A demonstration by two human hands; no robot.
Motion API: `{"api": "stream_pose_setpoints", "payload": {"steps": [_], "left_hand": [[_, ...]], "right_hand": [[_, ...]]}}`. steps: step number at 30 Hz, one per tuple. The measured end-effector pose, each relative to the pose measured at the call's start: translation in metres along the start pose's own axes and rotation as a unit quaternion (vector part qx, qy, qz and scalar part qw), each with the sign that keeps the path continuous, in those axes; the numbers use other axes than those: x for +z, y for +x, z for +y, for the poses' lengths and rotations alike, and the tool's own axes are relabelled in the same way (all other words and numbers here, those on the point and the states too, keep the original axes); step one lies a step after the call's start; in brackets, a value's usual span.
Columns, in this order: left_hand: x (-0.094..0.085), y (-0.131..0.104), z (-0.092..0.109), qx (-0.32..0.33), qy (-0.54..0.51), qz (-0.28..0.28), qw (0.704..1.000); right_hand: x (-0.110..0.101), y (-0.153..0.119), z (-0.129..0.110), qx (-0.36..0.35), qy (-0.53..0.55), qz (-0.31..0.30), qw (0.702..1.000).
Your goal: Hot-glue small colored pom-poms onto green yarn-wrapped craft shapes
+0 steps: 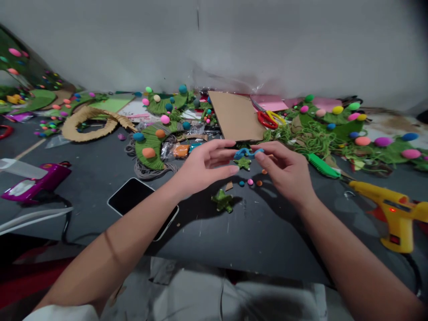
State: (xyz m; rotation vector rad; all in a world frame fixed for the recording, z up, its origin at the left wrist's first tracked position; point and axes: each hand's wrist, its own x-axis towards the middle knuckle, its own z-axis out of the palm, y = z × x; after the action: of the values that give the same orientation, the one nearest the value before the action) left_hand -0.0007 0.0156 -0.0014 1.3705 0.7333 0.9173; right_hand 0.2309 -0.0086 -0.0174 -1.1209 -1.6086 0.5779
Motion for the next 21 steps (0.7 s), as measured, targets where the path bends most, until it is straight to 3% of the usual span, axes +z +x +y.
{"api": "stream_pose_setpoints", "payload": {"steps": [4,10,13,17,21], "left_hand": [[0.0,-0.002,0.002,-0.055,-0.121,-0.054,0.99],[-0.002,-0.004,0.004,-0.113,-0.151,-0.06,0.98],[-0.005,-0.001,0.006,-0.139,-0.195,-0.038,0.97],[-0.01,0.002,0.014,-0.163,-0.258,-0.029,0.952],[-0.011,0.002,0.019,-0.163,-0.251,-0.029,0.954]], "right_hand": [[0.009,-0.005,0.001,-0.059,-0.057,-0.045,0.996],[0.011,-0.007,0.002,-0.119,-0.124,-0.057,0.983],[0.008,-0.006,-0.002,-0.144,-0.16,-0.004,0.977],[-0.002,-0.002,-0.004,-0.003,-0.104,0.085,0.991],[-0.009,0.003,-0.004,0.106,0.004,0.034,0.994]]}}
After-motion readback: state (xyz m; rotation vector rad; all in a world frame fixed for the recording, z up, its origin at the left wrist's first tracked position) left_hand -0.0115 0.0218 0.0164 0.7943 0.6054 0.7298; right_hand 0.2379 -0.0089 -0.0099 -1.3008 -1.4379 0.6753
